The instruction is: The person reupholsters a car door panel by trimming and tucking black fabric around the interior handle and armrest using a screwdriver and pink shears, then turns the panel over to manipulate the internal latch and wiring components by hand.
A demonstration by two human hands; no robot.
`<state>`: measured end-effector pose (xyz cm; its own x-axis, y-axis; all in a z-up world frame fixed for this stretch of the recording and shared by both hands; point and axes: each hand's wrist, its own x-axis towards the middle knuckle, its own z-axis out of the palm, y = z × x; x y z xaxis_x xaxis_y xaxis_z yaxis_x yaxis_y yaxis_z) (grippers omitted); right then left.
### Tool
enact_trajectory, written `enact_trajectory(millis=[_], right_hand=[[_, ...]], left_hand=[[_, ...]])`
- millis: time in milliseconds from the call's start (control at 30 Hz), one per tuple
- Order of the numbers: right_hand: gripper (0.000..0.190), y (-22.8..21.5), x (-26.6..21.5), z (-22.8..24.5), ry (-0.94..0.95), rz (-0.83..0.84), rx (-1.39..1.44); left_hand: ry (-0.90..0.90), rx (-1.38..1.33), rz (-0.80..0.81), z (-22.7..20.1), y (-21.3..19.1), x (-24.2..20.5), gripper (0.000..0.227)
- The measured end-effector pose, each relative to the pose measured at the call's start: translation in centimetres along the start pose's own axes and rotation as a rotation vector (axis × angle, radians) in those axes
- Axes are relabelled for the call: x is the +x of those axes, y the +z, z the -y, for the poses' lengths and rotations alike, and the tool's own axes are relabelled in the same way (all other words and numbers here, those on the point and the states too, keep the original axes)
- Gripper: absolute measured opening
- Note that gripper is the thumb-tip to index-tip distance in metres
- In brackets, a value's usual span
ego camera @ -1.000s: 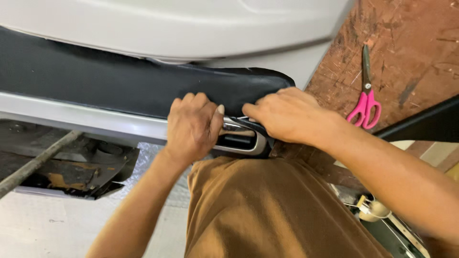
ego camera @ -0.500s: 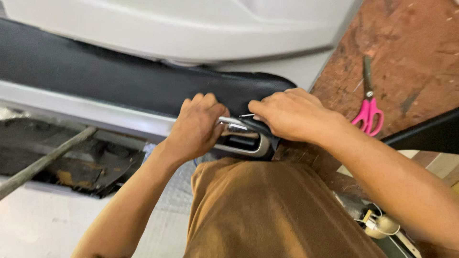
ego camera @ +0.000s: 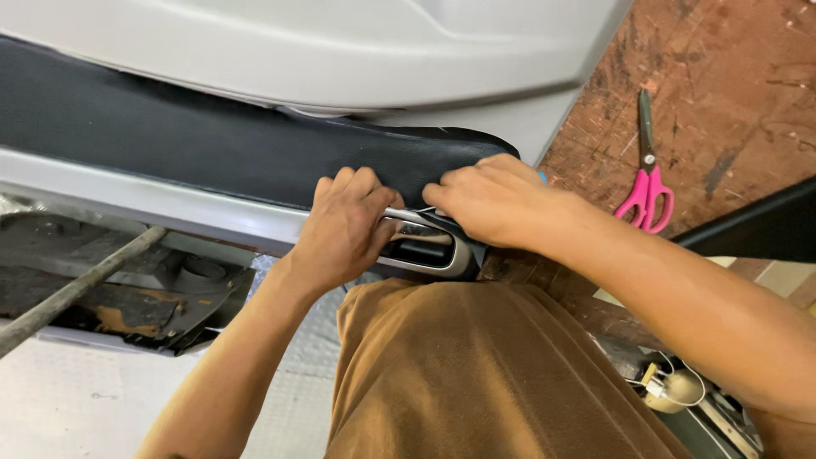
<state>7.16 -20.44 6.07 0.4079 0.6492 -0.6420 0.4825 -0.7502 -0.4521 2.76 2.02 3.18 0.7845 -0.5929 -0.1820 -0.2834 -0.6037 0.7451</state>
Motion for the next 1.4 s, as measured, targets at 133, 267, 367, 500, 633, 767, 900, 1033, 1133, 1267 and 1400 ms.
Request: enact_trajectory(millis=[133,267,367,500,633,767,900,1033,1133,1267,1400], right_hand=[[0.019,1.5,-1.5,-0.2,0.069,-0.039,0.08],[0.025,2.1,-3.4,-1.7,0.017,-0.186,0.081],[0.021,2.0,-3.4,-2.0,0.021,-0.214,0.104],[0.017,2.2,-3.2,-1.6,0.014,-0.121,0.069],[0.021,2.1,-3.3,-1.0,0.017,-0.14,0.09],[0.024,0.9,-2.4,-1.3,0.019,-0.072,0.076],[0.021,0.7,-1.7,-0.8,0.017,0.016,0.05],[0.024,0.6,-0.9,-0.9,0.005,0.079,0.033],[0.023,0.3,-0.5,-0.9,-0.023,0.075,0.047],[0.024,0.5,-0.9,-0.8,-0.042,0.074,0.03],[0.014,1.5,-1.2,-0.9,-0.027,-0.106,-0.029]], left_hand=[[0.027,0.116,-0.07,-0.4,0.8,-0.6,0.019],[0.038,0.222,-0.045,-0.4,1.6,-0.7,0.019],[0.043,0.204,0.003,0.6,1.1,-0.1,0.017],[0.08,0.088,0.007,0.2,0.6,0.3,0.011],[0.056,0.017,0.002,-0.3,0.8,-0.1,0.014],[0.062,0.006,-0.036,0.6,1.0,0.5,0.014],[0.075,-0.017,-0.053,0.8,1.5,0.1,0.01],[0.076,-0.044,-0.031,1.1,1.9,0.0,0.007],[0.068,-0.01,-0.033,1.2,1.9,0.1,0.006],[0.081,-0.018,-0.003,0.5,1.2,0.0,0.007],[0.036,-0.006,-0.001,-0.2,1.0,-0.1,0.018]])
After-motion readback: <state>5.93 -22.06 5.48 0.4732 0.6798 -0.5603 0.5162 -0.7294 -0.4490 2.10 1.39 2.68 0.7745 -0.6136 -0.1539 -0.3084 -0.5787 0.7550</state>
